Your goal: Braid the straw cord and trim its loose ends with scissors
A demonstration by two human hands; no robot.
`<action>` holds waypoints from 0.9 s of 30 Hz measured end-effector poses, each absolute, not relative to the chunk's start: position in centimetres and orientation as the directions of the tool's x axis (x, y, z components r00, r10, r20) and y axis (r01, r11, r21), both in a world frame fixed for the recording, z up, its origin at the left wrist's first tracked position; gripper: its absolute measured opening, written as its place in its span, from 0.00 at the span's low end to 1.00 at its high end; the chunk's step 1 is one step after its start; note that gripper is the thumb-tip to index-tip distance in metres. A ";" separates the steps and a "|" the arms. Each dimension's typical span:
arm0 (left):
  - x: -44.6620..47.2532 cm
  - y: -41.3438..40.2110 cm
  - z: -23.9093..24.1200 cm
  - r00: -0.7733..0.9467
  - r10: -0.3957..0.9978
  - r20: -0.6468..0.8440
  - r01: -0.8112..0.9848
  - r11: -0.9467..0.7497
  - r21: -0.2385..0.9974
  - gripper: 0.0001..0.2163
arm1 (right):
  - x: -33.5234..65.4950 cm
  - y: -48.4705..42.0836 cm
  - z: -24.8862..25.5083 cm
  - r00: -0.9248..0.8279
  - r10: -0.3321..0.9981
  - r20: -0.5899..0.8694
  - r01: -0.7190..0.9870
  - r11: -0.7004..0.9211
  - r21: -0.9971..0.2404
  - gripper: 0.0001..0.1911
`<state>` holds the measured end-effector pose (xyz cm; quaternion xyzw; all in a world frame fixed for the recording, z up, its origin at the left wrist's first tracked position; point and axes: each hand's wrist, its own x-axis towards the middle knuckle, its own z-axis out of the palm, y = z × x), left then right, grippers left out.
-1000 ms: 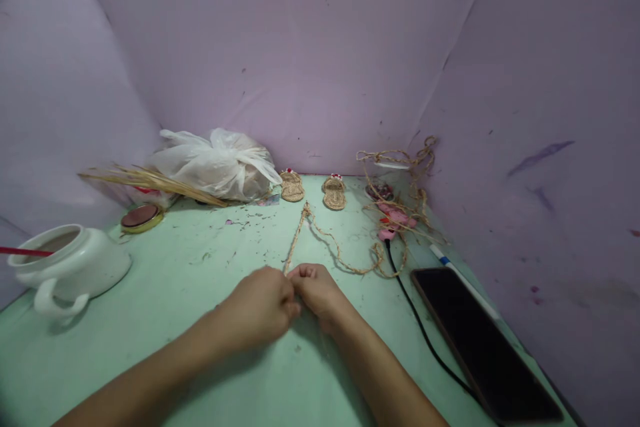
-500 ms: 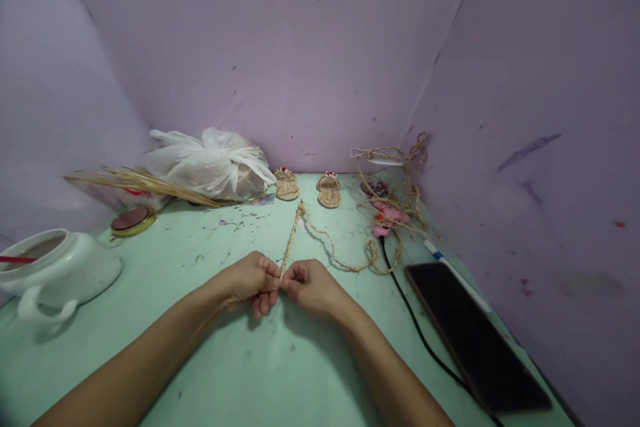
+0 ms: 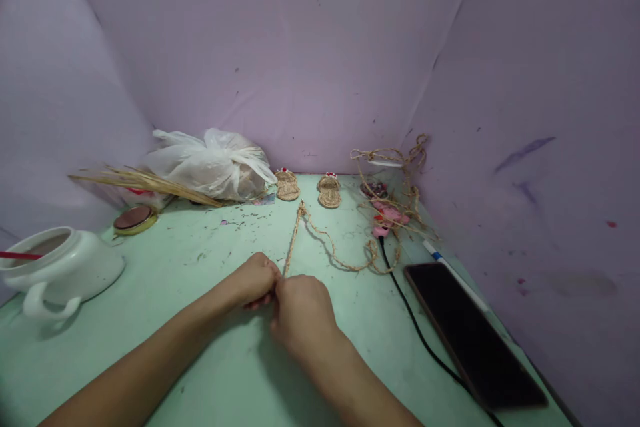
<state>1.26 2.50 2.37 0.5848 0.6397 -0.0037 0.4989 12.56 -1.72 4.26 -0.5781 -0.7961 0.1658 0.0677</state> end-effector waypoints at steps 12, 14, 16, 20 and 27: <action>-1.0 3.2 3.8 0.486 0.731 -0.479 0.512 0.206 0.834 0.07 | 15.6 1.4 3.7 -0.129 0.964 -0.234 0.373 -0.171 -0.912 0.14; -1.0 3.2 3.7 0.488 0.736 -0.469 0.507 0.199 0.839 0.06 | 15.0 1.6 2.9 -0.179 0.936 -0.303 0.326 -0.234 -0.916 0.12; -0.9 3.2 3.5 0.478 0.741 -0.471 0.527 0.187 0.829 0.05 | 14.2 1.4 2.2 -0.237 0.901 -0.363 0.293 -0.290 -0.911 0.09; -0.7 3.1 3.5 0.406 0.766 -0.498 0.624 0.166 0.763 0.05 | 13.3 1.0 1.3 -0.255 0.887 -0.385 0.230 -0.332 -0.915 0.05; 0.4 1.5 5.0 0.158 0.925 -0.346 0.809 0.080 0.583 0.05 | 13.3 1.1 1.5 -0.234 0.873 -0.429 0.125 -0.410 -0.903 0.02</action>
